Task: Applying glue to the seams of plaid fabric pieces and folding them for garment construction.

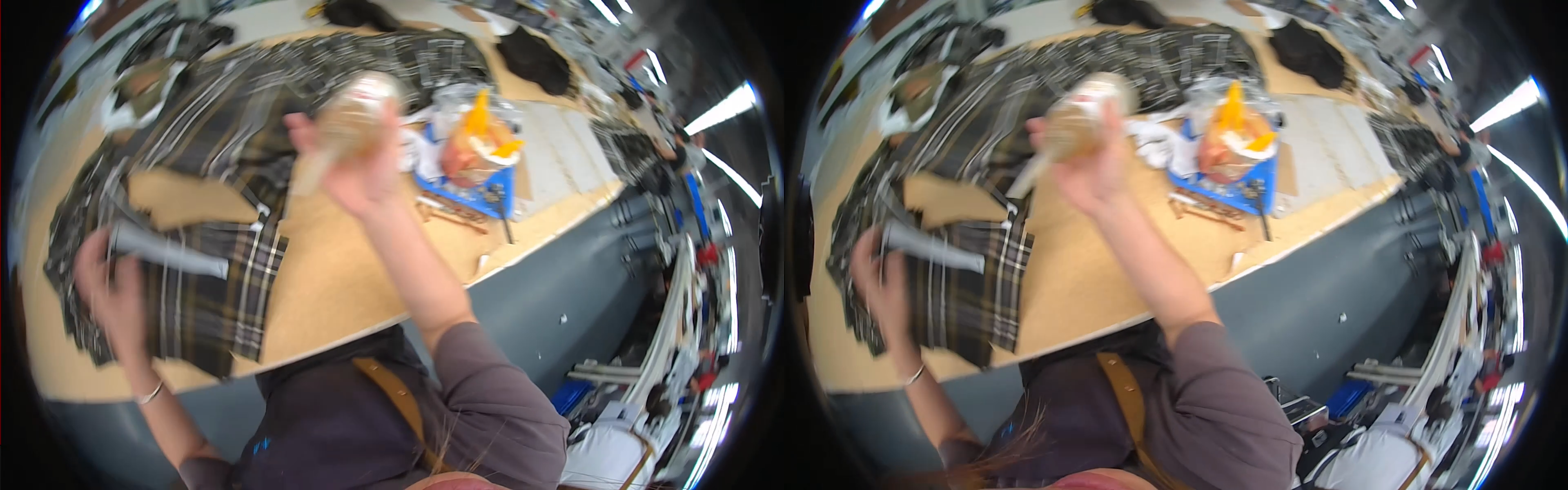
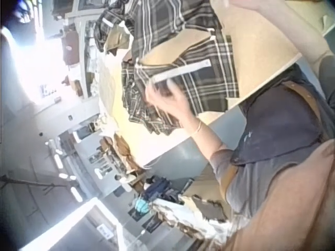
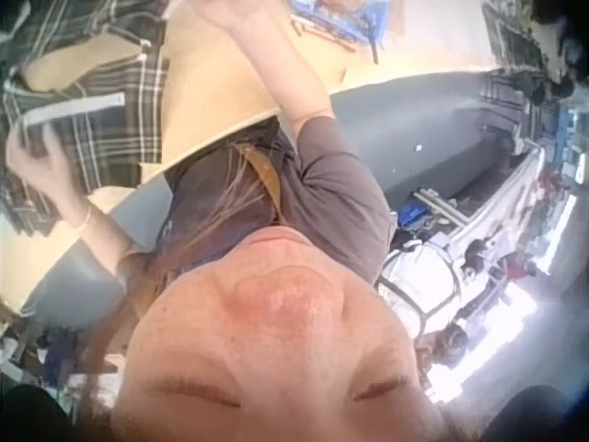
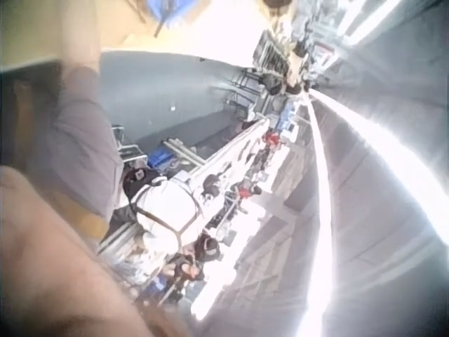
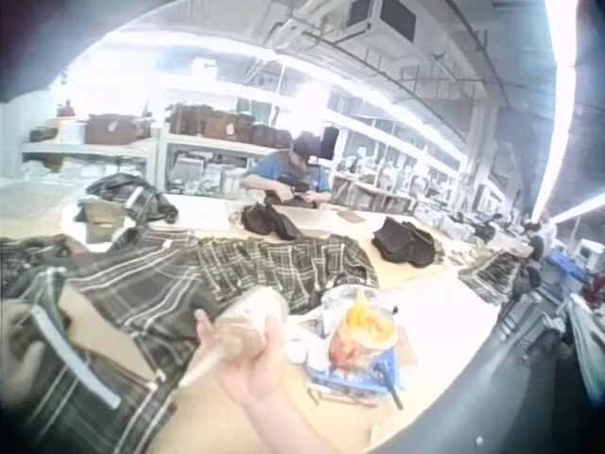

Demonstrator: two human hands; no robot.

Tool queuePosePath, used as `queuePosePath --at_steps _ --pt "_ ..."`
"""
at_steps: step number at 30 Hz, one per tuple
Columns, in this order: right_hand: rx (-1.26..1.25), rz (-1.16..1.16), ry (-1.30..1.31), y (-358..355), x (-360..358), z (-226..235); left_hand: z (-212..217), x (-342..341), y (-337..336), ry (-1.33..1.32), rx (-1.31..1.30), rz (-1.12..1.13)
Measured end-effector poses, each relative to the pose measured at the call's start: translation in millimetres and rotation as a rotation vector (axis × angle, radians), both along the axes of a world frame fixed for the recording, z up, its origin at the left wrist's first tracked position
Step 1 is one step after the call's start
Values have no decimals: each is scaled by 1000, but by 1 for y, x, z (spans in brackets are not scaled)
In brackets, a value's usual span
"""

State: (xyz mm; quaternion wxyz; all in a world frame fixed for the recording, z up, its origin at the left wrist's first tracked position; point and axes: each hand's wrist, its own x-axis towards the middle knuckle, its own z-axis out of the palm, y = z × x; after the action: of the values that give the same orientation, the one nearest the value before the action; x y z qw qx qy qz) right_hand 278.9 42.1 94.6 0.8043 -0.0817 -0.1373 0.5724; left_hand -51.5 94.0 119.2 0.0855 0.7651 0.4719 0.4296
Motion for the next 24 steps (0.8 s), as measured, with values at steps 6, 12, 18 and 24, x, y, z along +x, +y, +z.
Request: queuePosePath --at_steps 6,12,18,24 --pt "-346 -65 185 -108 -9 -43 -97 51 -39 481 -236 -368" --pt "-522 -464 -31 -156 1 -68 -109 27 -57 517 -217 -258" --pt "-296 5 161 -110 -9 -64 -98 27 -81 376 -577 33" --pt "-464 133 69 -80 -34 -90 -98 60 -96 -732 -1154 -243"
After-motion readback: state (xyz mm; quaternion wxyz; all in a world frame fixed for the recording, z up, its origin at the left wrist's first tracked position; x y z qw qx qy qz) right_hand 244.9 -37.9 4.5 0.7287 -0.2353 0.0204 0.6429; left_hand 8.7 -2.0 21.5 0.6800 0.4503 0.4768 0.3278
